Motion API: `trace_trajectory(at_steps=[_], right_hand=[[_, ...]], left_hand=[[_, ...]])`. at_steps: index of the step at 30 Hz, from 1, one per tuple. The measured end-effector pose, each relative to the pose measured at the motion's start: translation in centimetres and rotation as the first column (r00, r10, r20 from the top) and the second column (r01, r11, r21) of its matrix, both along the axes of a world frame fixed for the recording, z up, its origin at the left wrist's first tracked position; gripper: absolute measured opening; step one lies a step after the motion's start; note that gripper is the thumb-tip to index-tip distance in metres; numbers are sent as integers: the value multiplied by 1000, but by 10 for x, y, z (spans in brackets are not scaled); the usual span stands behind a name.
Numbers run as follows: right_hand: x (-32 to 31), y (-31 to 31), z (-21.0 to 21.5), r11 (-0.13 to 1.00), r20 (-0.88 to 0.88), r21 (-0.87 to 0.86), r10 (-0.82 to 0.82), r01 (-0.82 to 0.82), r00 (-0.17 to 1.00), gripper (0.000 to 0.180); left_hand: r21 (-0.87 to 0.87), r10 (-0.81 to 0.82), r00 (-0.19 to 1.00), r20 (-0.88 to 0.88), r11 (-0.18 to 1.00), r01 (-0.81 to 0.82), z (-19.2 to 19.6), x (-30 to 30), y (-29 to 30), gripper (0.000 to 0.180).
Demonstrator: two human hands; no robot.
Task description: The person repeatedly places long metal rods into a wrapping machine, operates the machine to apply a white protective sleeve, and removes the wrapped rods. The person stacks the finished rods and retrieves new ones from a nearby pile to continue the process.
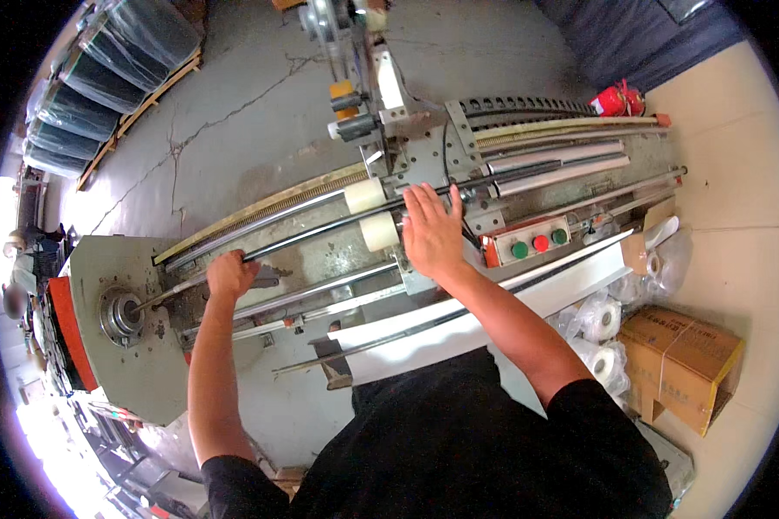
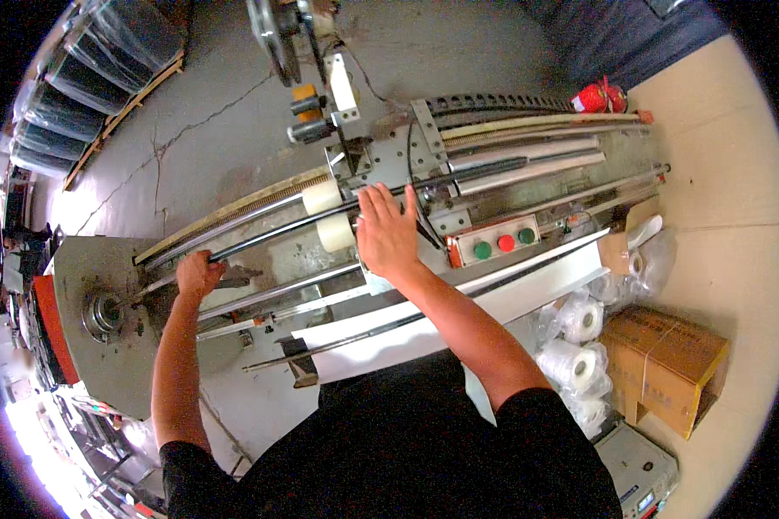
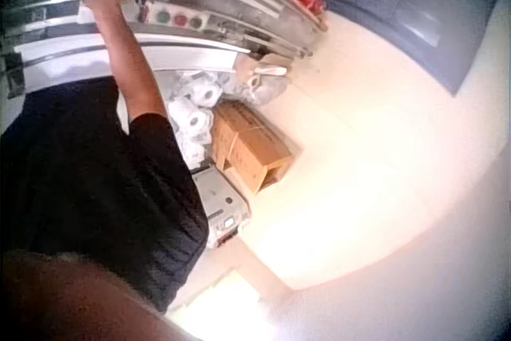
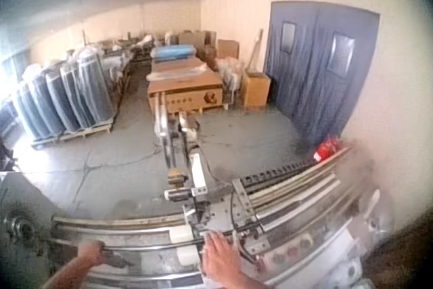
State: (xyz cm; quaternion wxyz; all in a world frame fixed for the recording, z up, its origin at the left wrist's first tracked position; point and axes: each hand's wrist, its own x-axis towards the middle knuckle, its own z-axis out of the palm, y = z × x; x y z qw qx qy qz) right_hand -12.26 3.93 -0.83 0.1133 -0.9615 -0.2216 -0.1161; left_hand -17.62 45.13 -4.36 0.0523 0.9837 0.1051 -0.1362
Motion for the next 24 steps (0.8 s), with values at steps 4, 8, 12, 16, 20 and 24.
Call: trace_trajectory(at_steps=[4,8,12,16,20,24], right_hand=[[5,0,7,998,13,30,53,-53,999,48],[9,-8,8,996,-2,64,66,-66,998,48],[12,-9,10,993,-7,91,76,-75,997,48],[12,-8,8,997,10,49,59,-59,998,47],[11,-7,9,1000,10,8,22,-22,1000,45],[8,-6,9,1000,25,19,-6,6,1000,45]], left_hand=[[-36,12,999,-33,999,-13,20,26,-75,30],[-129,-110,994,-13,986,107,25,49,-142,29],[-180,-165,986,33,969,169,32,64,-193,30],[-208,-167,980,111,960,187,28,64,-198,31],[-182,-154,974,165,966,183,15,45,-150,29],[-180,-111,979,169,973,141,13,19,-77,28]])
